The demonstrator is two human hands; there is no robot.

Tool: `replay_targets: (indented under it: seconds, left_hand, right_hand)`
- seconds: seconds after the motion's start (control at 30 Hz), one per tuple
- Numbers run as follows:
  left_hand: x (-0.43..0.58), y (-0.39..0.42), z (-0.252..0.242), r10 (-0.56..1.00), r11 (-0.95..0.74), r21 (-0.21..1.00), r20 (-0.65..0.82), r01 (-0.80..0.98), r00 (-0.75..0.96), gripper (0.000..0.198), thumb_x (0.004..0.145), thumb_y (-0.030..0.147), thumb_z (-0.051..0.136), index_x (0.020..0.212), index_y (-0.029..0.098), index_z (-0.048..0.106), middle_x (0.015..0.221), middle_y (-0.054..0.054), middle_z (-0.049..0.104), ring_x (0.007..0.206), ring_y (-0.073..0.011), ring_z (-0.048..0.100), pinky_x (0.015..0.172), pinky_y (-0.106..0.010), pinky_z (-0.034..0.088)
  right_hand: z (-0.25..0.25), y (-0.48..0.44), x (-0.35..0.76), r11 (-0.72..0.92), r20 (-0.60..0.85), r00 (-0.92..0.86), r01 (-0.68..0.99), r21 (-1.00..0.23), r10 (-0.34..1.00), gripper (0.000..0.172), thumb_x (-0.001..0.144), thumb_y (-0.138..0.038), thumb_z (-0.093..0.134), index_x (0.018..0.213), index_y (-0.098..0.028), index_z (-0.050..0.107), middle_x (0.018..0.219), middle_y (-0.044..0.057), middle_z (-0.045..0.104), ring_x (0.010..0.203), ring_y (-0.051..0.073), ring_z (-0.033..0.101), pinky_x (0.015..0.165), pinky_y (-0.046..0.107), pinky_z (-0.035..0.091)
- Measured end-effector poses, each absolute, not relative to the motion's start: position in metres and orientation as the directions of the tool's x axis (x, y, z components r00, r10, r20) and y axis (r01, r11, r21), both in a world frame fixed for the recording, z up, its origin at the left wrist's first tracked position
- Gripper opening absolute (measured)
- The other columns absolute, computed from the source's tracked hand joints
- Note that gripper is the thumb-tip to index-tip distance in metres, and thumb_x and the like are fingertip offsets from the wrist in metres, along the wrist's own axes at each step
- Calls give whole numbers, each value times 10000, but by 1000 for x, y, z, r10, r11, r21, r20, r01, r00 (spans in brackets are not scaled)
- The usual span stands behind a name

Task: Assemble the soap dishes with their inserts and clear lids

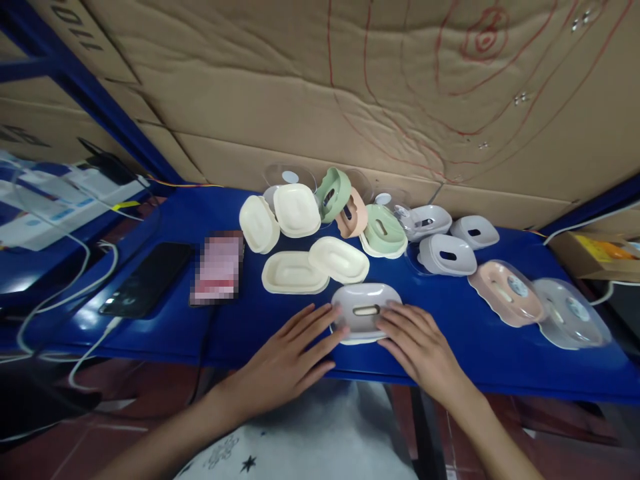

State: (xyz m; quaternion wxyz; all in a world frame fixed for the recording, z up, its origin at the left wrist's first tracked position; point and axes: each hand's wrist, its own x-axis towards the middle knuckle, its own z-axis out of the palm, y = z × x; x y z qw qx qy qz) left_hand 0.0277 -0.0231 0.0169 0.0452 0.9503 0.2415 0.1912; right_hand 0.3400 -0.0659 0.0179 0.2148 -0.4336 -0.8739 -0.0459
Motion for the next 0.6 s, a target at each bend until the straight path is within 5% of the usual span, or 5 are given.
replay_targets:
  seconds: [0.13,0.27,0.6]
  left_hand:
    - [27,-21,14,512,-859,188,368,477,776,448,1092,335,585,1506,173,532,1584,-135,563,1501,-332,497,1237,-552,468]
    - [23,-18,16,534,-846,226,386,484,752,261,1075,280,616,1316,181,633,1405,-95,671,1398,-300,566,1208,-510,489]
    - [20,-20,15,563,-826,282,445,487,697,138,1029,212,628,1164,181,637,1277,-116,659,1302,-314,609,1133,-535,550]
  right_hand:
    - [24,-63,316,680,419,-607,732,-36,675,305,1046,-167,646,1346,-193,685,1325,87,765,1274,235,689,1109,441,468]
    - [38,-41,324,720,404,-633,687,-101,661,339,1078,-228,587,1409,-217,657,1339,74,760,1282,229,684,1124,448,475]
    - [70,85,336,185,346,-133,975,-121,929,514,1109,-474,433,1520,-194,564,1555,156,598,1456,353,524,1204,570,399]
